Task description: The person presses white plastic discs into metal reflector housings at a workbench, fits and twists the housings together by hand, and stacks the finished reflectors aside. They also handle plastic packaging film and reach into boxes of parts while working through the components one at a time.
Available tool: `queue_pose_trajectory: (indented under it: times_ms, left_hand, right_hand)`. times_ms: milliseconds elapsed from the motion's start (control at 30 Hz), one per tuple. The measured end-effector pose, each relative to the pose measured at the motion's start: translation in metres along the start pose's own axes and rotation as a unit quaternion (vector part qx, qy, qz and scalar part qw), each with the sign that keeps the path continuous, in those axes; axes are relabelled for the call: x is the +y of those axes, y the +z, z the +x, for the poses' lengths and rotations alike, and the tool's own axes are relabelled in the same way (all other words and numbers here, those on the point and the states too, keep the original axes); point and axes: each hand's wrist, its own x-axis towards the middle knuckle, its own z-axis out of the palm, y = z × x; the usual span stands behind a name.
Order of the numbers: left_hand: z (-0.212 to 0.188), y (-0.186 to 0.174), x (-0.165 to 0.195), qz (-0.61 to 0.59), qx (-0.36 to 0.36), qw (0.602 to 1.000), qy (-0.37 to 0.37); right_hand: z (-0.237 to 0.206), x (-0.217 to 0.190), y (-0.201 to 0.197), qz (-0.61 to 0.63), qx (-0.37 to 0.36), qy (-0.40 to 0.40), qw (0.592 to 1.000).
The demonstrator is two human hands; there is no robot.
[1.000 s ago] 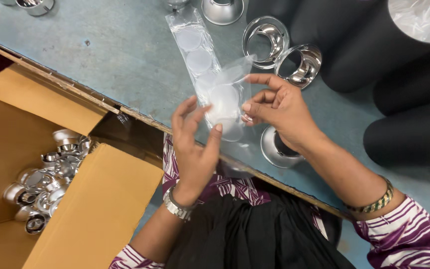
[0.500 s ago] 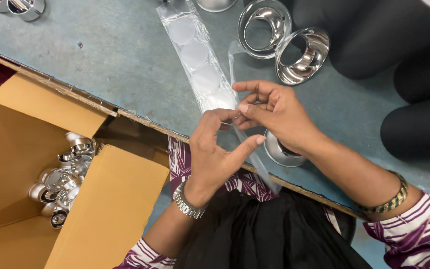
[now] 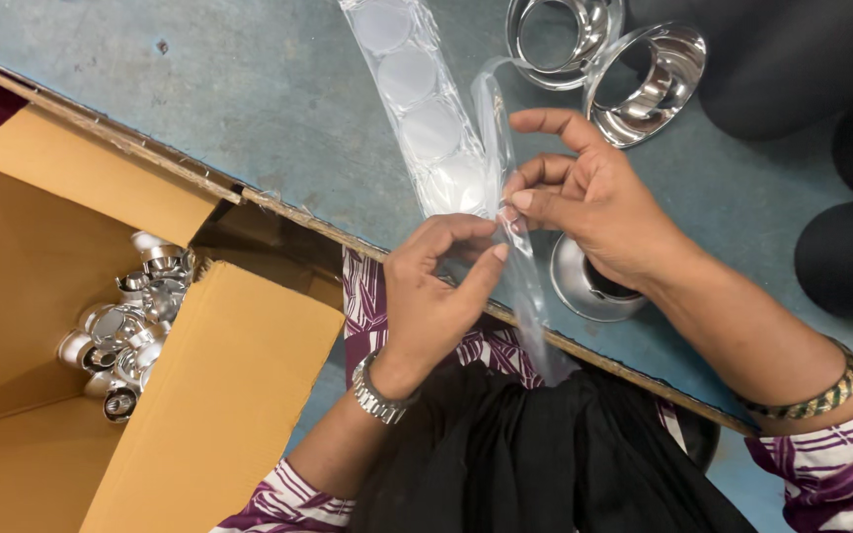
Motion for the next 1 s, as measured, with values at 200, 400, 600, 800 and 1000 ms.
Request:
queue_pose_trajectory:
  times_ms: [200,400,600,800,1000]
  left_hand:
    - [0.002,0.003,0.005,0.08,0.03,0.994,0.063]
    - [0.003,0.001,0.007,0.092,0.032,0.991,0.088]
    - [0.006,-0.003,0.01,0.06,0.037,0.996,0.06]
    - [0.007,-0.007,-0.001,-0.052,-0.011,0.994,-0.099]
    - [0.006,-0.011,-0.024,-0.138,-0.014,0.982,-0.128]
  right_hand:
    - [0.0,0.001,-0.001,-0.021,-0.03,-0.019,0.999]
    - [-0.001,-0.001,0.002,-0.037,-0.048,-0.03,0.998]
    - [-0.004,-0.003,0.01,-0.093,-0.032,-0.031,0.995]
    - [-0.009,-0.002,0.022,-0.166,-0.023,-0.034,0.985]
    - [-0.011,-0.001,0.026,-0.226,-0.013,-0.069,0.972]
